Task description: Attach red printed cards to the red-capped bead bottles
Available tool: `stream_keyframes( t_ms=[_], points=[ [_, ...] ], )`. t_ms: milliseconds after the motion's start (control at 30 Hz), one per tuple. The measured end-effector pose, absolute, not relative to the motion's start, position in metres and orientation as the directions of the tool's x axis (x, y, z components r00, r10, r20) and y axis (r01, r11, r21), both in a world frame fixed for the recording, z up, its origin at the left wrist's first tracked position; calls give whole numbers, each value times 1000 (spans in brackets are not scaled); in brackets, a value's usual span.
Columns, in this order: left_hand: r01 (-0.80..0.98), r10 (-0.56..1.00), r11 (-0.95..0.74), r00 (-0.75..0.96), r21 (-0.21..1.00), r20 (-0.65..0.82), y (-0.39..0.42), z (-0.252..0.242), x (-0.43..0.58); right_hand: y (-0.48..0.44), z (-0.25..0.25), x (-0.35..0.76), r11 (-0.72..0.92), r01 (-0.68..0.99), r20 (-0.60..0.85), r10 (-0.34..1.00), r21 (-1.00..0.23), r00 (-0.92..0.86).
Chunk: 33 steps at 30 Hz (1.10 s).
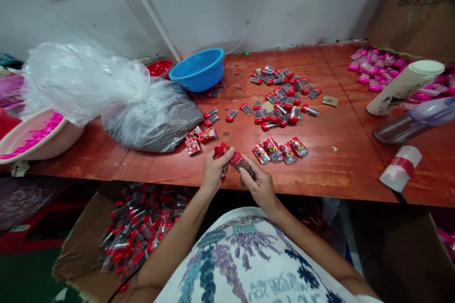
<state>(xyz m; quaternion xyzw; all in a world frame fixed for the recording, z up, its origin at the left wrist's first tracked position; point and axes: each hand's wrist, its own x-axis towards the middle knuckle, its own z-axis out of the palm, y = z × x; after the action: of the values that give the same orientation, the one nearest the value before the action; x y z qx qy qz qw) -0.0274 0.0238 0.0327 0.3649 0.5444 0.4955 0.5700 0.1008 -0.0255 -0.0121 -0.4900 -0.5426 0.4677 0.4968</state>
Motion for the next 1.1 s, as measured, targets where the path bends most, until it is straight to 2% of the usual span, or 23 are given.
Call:
stream_keyframes(
  t_ms=[300, 433, 600, 733, 1100],
  points=[
    [-214, 969, 224, -58, 951, -241, 20, 31, -23, -28, -19, 103, 164, 112, 165, 986, -980, -3],
    [-242, 973, 178, -102, 954, -207, 16, 31, -18, -27, -18, 103, 120, 30, 120, 993, -992, 1],
    [-104, 966, 86, -236, 991, -108, 12, 32, -14, -27, -16, 104, 46, -65, 48, 999, -997, -17],
    [-192, 948, 74, -290, 979, -129, 13, 33, -14, -30, -17, 104, 32, -117, 33, 999, -993, -14],
    [-180, 967, 189, -135, 965, -214, 8, 39, -15, -25, -19, 100, -14, -343, 7, 998, -939, -59]
  ],
)
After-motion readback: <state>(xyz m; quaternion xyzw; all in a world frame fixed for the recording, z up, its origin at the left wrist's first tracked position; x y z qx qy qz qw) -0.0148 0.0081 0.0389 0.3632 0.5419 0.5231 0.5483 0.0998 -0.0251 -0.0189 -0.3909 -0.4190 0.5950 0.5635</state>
